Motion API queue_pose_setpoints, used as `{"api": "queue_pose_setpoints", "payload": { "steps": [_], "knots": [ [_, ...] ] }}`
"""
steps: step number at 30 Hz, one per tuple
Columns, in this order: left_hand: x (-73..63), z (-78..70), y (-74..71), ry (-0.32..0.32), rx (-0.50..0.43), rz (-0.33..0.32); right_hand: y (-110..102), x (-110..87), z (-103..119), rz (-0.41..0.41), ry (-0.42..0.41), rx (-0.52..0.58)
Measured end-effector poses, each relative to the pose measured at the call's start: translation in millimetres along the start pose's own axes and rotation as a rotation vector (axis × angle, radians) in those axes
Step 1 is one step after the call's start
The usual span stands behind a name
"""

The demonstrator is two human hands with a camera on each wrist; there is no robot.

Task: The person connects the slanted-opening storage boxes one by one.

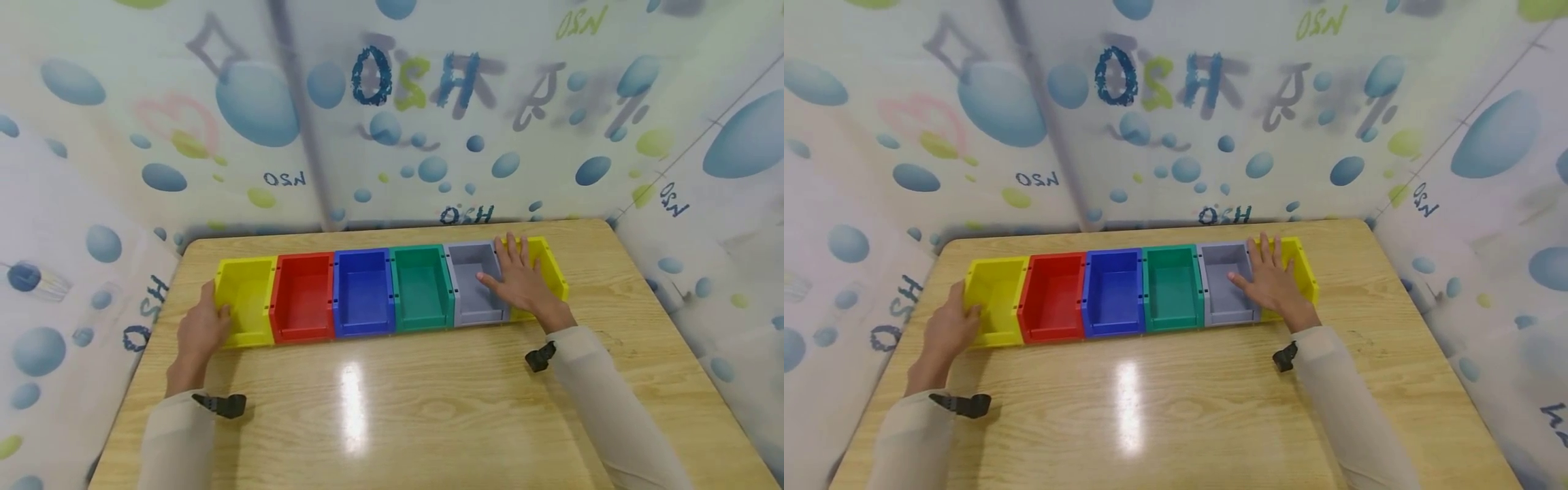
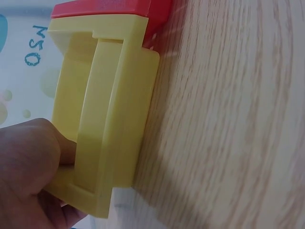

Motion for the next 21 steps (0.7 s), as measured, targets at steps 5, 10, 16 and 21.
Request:
{"api": "queue_pose_setpoints", "payload": {
  "steps": [5, 10, 16, 21],
  "knots": [
    [-1.4, 1.0, 1.3, -0.006, -0.004, 0.006, 0.9, 0.6, -0.3, -0.002, 0.001, -0.001],
    [-2.0, 0.5, 0.8, 0.004, -0.013, 0.003, 1.2, 0.4, -0.8, 0.002, 0.003, -0.005],
    [-1.2, 1.5, 0.4, 0.0, -0.022, 0.014, -0.5, 0.0, 0.0, 0.005, -0.001, -0.02],
    [-0.8, 0.1, 0.8, 0.02, -0.037, 0.055, -1.8, -0.4, 0.6, 0.019, -0.007, -0.048]
  ]
}}
Point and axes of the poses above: each hand's wrist, its own x-axis towards the middle knuckle, its own y-axis out of the palm, z = x × y, the point moved 9 cm from there along x, towards the middle knuckle, and after that the axes turned 2 degrees about -x, right-handed, at the moved point
